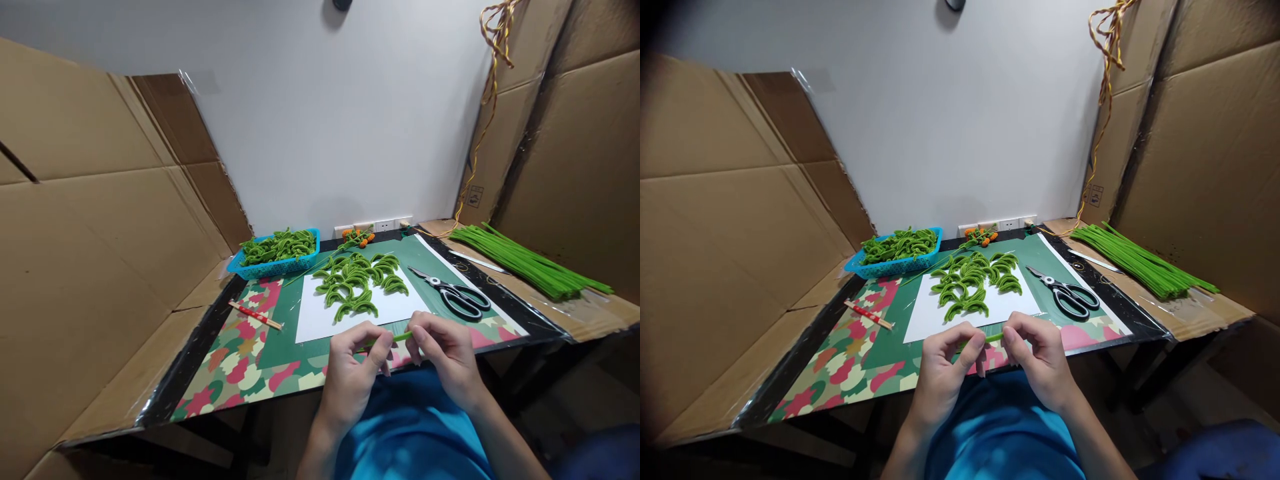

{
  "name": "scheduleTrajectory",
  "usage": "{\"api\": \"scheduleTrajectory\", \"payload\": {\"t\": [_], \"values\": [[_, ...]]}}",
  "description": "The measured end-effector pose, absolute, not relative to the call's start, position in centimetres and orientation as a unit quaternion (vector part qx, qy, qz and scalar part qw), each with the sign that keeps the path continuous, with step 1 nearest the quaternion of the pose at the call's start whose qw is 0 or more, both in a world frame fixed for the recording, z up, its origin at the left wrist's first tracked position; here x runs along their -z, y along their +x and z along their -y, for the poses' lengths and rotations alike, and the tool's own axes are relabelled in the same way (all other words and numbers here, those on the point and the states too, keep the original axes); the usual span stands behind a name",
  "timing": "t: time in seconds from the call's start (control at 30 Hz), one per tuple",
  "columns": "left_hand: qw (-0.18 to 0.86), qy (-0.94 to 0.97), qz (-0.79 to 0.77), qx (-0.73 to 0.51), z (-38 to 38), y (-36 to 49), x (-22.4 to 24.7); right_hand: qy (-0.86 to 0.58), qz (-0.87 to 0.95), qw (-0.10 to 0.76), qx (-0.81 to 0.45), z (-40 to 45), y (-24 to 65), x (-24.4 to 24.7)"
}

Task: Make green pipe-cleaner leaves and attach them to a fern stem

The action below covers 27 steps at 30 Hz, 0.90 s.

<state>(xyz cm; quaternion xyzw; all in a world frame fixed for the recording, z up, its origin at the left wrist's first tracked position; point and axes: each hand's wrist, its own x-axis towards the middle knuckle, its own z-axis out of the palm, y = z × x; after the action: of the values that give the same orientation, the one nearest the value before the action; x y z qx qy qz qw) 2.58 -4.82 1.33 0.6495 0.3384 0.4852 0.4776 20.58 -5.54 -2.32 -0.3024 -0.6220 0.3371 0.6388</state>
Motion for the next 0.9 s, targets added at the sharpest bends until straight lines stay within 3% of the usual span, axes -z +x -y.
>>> {"api": "scheduleTrajectory", "payload": {"t": [0.33, 0.63, 0.9], "values": [[0.589, 0.602, -0.282, -0.460, 5.5, 3.9, -0.2, -0.268, 0.522, 0.738, -0.333, 5.2, 19.5, 4.5], [0.550, 0.612, -0.293, -0.486, 5.9, 5.0, 0.0, -0.345, 0.538, 0.752, -0.162, 5.8, 19.6, 3.1], [0.665, 0.523, -0.266, -0.463, 5.3, 5.3, 0.6, -0.248, 0.531, 0.706, -0.398, 5.4, 20.4, 3.7]]}}
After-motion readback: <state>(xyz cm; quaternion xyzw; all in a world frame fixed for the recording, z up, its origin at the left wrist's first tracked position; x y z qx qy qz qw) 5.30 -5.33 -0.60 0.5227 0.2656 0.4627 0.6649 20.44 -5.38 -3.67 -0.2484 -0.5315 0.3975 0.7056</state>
